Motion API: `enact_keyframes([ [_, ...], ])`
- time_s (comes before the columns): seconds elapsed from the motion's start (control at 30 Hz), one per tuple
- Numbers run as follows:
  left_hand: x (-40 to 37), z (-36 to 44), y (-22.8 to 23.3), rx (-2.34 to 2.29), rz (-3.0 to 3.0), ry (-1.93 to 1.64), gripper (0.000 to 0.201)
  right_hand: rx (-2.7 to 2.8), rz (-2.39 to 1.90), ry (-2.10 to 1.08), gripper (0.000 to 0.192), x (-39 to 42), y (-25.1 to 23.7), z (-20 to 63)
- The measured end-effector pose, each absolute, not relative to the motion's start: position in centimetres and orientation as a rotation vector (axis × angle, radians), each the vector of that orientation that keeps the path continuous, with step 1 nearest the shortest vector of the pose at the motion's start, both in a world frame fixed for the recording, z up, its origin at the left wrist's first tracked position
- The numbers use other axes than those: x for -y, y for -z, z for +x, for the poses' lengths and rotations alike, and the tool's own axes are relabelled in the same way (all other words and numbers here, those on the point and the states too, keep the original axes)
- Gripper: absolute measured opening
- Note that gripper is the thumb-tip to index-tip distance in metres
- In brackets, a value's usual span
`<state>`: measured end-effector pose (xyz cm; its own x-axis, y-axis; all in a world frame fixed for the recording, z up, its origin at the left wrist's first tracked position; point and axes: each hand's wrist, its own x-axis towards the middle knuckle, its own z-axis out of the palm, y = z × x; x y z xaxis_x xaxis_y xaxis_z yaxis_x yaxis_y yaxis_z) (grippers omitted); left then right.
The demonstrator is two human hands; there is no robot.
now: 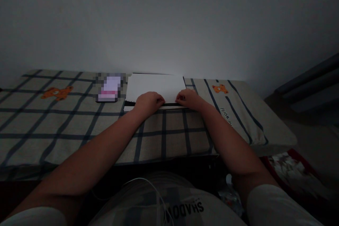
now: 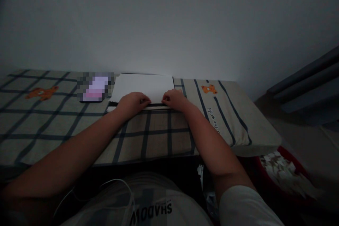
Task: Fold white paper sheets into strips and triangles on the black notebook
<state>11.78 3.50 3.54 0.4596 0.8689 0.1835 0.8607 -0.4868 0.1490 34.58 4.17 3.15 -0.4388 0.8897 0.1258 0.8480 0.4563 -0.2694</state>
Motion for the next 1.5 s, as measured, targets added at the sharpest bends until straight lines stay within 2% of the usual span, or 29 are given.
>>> enact_keyframes([
  [0.2,-2.3,12.4,-4.0,-1.525,2.908,-0.457,0.024,2.451,-1.501,-0.328,0.018,-4.7,-2.8,34.9],
  [0.4,-0.5,14.3,-2.9,-0.973,3.175,-0.321,0.03,2.442,-1.478,-0.317,0.018,-4.9,-2.4,35.0],
  [0.77,0.4,15.0,-1.8,-1.087,3.097,-0.379,0.037,2.442,-1.473,-0.35,0.018,-4.8,-2.7,34.9],
  [1.0,0.4,14.8,-2.2,-1.042,2.996,-0.396,0.036,2.475,-1.39,-0.225,0.012,-4.2,-3.4,35.2],
  [1.13,0.3,14.6,-2.3,-1.006,2.957,-0.431,0.035,2.583,-1.302,-0.304,0.017,-3.9,-3.8,35.3],
  [1.5,0.4,14.6,-2.3,-1.001,2.946,-0.417,0.036,2.642,-1.295,-0.234,0.021,-3.6,-3.9,35.1],
])
